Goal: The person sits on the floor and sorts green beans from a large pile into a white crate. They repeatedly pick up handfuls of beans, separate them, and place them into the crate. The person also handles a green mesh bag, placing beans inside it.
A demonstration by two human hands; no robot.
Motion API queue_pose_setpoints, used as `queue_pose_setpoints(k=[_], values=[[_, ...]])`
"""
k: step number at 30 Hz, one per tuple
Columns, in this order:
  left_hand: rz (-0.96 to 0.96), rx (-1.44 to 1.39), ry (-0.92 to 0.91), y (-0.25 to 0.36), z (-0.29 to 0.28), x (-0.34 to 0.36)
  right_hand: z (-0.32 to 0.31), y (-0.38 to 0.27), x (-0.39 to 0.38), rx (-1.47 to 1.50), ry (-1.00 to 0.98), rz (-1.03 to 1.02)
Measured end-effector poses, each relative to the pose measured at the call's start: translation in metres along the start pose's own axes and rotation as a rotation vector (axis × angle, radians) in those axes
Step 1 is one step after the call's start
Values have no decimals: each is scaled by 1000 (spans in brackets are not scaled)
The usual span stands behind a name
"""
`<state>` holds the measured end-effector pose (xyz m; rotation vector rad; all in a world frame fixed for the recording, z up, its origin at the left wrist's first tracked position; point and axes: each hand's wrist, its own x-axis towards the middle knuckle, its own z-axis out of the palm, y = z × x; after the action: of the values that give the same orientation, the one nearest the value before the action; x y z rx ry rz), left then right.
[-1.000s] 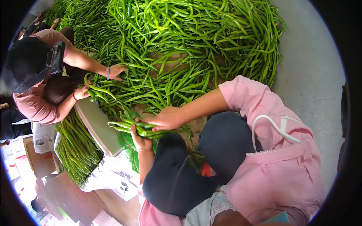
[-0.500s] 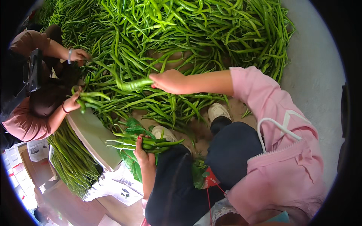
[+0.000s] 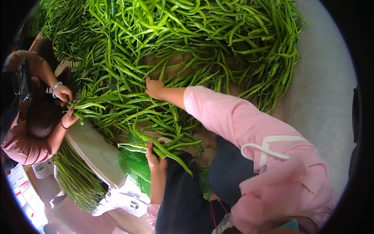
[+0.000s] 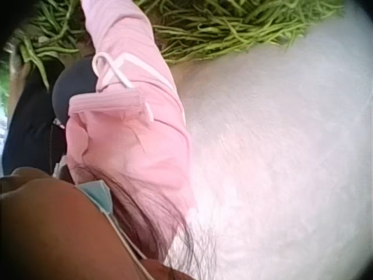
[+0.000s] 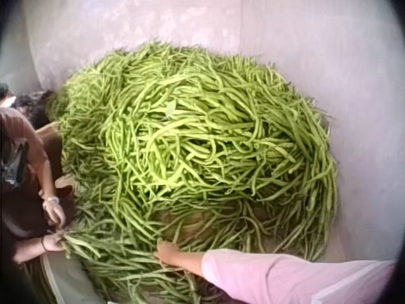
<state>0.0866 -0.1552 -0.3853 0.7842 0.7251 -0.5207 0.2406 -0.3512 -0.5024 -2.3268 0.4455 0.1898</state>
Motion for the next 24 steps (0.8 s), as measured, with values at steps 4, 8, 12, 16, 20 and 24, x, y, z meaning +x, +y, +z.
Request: queue_pose_setpoints(k=[4,8,12,16,20,24], values=[[16,37,-22,8,-11,1,-12,0,-25,284,26,38],[-30,57,-68,-5,-11,5,-72,-23,-138,574,-187,-202],[-119,84,-128,-14,-11,14,-60,-37,-194,514,-204,-387],[-36,214,-233,-18,-1,3,-53,-18,-202,394,-268,-427],[-85,179,-170,-13,5,-3,-70,-12,-186,275,-136,-657],[-61,39,-312,-4,20,-5,-72,19,-69,-7,178,-598]])
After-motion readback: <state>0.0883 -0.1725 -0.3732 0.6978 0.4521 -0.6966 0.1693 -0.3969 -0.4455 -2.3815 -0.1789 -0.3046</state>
